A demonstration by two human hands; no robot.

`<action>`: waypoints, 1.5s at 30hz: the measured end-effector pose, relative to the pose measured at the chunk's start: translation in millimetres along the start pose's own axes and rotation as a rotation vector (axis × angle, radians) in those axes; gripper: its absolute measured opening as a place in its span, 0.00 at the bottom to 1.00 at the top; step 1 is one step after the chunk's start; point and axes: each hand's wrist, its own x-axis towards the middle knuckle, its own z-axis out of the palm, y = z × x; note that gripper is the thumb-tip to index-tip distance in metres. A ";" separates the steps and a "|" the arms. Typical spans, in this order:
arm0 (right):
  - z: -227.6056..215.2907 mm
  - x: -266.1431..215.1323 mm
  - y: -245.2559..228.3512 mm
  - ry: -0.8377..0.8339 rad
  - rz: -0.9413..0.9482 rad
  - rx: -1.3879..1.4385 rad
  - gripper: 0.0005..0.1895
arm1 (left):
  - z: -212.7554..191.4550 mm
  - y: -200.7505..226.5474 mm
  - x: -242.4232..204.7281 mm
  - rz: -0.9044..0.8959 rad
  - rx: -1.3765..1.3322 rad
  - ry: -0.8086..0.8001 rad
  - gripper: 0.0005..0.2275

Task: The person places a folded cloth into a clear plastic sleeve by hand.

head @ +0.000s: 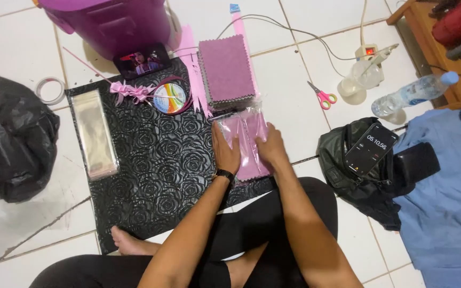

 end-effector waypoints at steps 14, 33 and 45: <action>5.3 -8.4 -3.7 0.429 -0.215 0.165 0.24 | -59.0 3.4 -3.7 -0.161 -0.135 -0.035 0.27; 67.4 -102.8 7.5 0.020 -0.469 0.249 0.10 | -268.1 60.9 -185.8 -0.381 -0.085 -0.162 0.38; 105.3 -153.3 21.1 -0.184 -0.517 -0.098 0.08 | -260.6 18.3 -191.2 -0.157 -0.273 0.112 0.27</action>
